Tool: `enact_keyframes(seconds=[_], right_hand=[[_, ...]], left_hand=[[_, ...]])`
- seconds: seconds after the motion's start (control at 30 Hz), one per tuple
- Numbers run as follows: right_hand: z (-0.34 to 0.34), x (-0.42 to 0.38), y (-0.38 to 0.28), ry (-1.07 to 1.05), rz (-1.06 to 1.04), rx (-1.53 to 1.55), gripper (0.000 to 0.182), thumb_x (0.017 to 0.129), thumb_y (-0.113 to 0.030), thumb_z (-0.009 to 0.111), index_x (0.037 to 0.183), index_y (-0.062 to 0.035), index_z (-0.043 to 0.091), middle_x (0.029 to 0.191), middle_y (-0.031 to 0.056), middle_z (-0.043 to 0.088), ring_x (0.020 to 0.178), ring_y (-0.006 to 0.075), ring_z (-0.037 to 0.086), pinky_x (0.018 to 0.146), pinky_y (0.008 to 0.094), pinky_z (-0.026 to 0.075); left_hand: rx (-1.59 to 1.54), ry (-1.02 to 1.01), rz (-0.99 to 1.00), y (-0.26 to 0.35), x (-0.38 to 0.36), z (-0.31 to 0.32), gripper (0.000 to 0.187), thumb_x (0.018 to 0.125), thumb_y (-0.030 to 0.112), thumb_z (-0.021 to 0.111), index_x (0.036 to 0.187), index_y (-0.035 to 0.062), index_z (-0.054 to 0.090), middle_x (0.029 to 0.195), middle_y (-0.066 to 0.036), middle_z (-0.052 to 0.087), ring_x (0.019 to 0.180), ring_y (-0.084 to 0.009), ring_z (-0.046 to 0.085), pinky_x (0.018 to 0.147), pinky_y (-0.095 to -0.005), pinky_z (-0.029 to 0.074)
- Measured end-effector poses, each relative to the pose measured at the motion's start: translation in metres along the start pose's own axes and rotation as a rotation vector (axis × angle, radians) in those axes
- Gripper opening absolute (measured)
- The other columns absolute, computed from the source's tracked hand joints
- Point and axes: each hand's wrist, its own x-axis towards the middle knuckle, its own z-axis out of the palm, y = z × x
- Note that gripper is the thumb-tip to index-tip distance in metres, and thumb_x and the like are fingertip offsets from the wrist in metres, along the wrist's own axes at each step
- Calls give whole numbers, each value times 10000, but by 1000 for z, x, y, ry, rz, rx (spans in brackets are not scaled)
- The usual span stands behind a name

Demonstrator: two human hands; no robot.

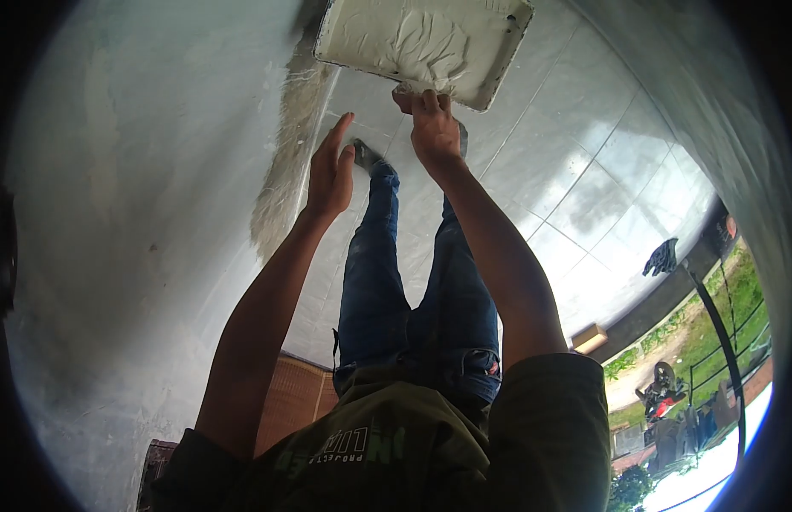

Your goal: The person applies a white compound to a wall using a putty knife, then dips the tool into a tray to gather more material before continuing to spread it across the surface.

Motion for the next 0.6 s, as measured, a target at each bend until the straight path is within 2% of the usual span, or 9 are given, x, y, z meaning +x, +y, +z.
enact_keyframes(seconds=[0.17, 0.23, 0.27, 0.33, 0.4, 0.5, 0.53, 0.6], right_hand=[[-37, -13, -3, -2, -64, 119, 313, 794, 42, 587, 1086, -38, 669, 1002, 119, 573, 1005, 349, 583, 833, 441, 559], [-42, -12, 9, 67, -42, 312, 345, 802, 57, 577, 1094, -64, 714, 954, 139, 615, 952, 357, 615, 839, 453, 531], [-46, -9, 14, 62, -42, 313, 345, 802, 57, 577, 1094, -64, 714, 954, 139, 615, 952, 357, 615, 839, 453, 531], [-52, 4, 28, 203, 15, 311, 310, 820, 108, 538, 1058, 2, 706, 934, 170, 645, 855, 370, 646, 793, 444, 520], [-52, 10, 33, 192, 40, 256, 299, 827, 105, 541, 1050, -3, 709, 952, 179, 650, 872, 374, 649, 800, 443, 523], [-31, 0, 41, 36, 10, 65, 259, 832, 77, 564, 1031, -10, 704, 954, 216, 659, 902, 403, 659, 786, 448, 533], [-33, 1, 40, 33, 10, 68, 259, 832, 77, 564, 1031, -10, 704, 954, 216, 659, 902, 403, 659, 786, 448, 533], [-40, 5, 41, 117, 49, 311, 312, 803, 49, 562, 1070, -24, 707, 932, 242, 671, 906, 419, 655, 808, 469, 532]], left_hand=[[2, 8, 0, 2, 3, -3, 531, 965, 159, 429, 1449, -54, 384, 1455, -318, 440, 1379, -452, 407, 1193, -488, 269], [-2, 11, 0, 2, 5, -4, 529, 967, 159, 426, 1447, -59, 385, 1451, -321, 443, 1380, -452, 406, 1192, -488, 269], [-3, 12, -5, 1, 5, -4, 529, 967, 159, 426, 1447, -59, 385, 1451, -321, 443, 1380, -452, 406, 1192, -488, 269], [-9, 7, 8, 0, 6, -4, 528, 968, 161, 425, 1444, -65, 385, 1448, -324, 445, 1381, -451, 406, 1193, -487, 268], [-9, 4, 13, -1, 6, -1, 528, 969, 163, 425, 1444, -67, 386, 1447, -325, 446, 1381, -451, 406, 1193, -488, 267], [-2, 2, 10, 0, 5, 0, 529, 971, 166, 424, 1443, -69, 386, 1446, -327, 446, 1381, -451, 406, 1193, -488, 265], [1, 2, -1, 1, 4, 0, 529, 972, 168, 423, 1444, -68, 386, 1446, -328, 445, 1381, -451, 406, 1193, -489, 264], [-2, 0, 0, -1, 3, -1, 529, 971, 167, 423, 1444, -67, 386, 1446, -327, 445, 1381, -451, 406, 1193, -488, 266]])
